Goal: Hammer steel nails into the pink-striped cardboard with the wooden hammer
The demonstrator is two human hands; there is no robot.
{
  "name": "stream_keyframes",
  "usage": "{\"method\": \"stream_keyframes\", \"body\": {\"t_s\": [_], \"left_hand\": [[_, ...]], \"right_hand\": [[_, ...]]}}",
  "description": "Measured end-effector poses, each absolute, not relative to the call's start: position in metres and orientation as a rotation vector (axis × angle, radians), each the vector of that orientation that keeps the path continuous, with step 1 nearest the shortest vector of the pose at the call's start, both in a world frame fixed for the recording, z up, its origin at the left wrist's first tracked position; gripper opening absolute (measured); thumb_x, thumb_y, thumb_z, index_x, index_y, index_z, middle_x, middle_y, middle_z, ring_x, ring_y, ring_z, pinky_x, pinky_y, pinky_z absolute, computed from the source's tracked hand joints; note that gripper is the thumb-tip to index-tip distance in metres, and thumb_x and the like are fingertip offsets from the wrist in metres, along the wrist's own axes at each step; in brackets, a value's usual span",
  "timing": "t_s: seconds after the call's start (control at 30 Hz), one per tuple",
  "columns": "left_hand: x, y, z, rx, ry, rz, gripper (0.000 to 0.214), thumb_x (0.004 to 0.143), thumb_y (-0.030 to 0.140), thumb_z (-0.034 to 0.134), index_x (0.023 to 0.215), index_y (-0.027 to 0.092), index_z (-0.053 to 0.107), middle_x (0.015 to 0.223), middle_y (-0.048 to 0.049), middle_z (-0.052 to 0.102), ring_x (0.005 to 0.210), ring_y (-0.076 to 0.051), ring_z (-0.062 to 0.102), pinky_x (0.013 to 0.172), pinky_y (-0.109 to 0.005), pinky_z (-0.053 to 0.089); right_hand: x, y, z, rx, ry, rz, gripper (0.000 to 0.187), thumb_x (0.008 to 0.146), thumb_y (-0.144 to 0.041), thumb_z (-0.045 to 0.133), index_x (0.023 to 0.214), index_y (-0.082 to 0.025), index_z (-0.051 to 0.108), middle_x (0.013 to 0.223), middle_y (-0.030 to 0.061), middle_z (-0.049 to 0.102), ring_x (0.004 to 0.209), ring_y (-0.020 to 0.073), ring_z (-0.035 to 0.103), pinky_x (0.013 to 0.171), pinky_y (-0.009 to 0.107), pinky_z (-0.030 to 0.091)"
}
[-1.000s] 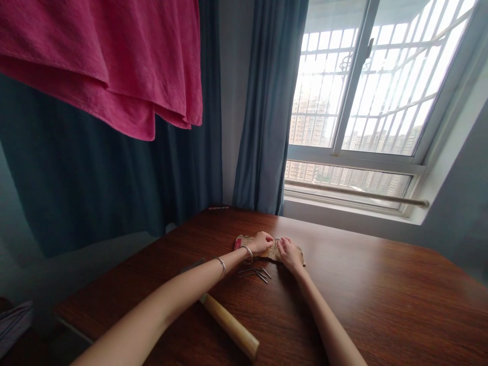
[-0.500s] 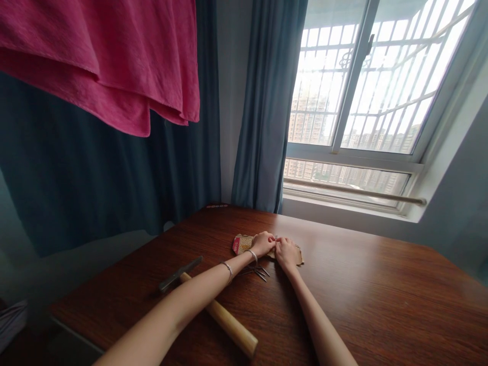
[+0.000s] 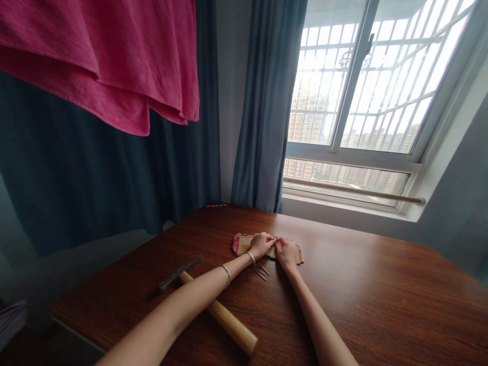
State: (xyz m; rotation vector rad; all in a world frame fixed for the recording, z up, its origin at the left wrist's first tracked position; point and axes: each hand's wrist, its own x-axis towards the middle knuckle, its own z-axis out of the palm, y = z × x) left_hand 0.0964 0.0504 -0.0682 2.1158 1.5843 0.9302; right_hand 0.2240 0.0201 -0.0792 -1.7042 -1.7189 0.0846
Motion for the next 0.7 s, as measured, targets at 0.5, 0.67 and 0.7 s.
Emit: {"method": "stream_keyframes", "body": {"t_s": [0.5, 0.67, 0.7], "left_hand": [[0.08, 0.054, -0.047, 1.811, 1.299, 1.001, 0.026, 0.07, 0.03, 0.056, 0.078, 0.008, 0.067, 0.068, -0.0056, 0.065, 0.058, -0.012, 0.055, 0.053, -0.021, 0.041], [0.038, 0.039, -0.017, 1.966, 1.178, 0.427, 0.024, 0.063, 0.033, 0.062, 0.071, 0.01, 0.066, 0.056, -0.0009, 0.059, 0.05, -0.01, 0.053, 0.046, -0.019, 0.037], [0.029, 0.035, -0.012, 1.969, 1.165, 0.267, 0.025, 0.061, 0.034, 0.063, 0.07, 0.011, 0.066, 0.056, -0.0006, 0.059, 0.05, -0.01, 0.053, 0.045, -0.019, 0.037]], "right_hand": [[0.238, 0.019, -0.053, -1.656, -1.666, 0.583, 0.032, 0.081, -0.038, 0.038, 0.088, -0.018, 0.062, 0.078, 0.0058, 0.068, 0.07, 0.0163, 0.062, 0.056, 0.023, 0.044], [0.237, 0.012, -0.035, -1.609, -1.906, 0.98, 0.017, 0.069, -0.029, 0.056, 0.068, -0.013, 0.064, 0.061, 0.0052, 0.066, 0.052, 0.0126, 0.06, 0.044, 0.019, 0.043], [0.234, 0.008, -0.033, -1.61, -1.97, 1.051, 0.012, 0.064, -0.025, 0.06, 0.06, -0.014, 0.063, 0.054, 0.004, 0.064, 0.048, 0.0126, 0.059, 0.043, 0.019, 0.043]]}}
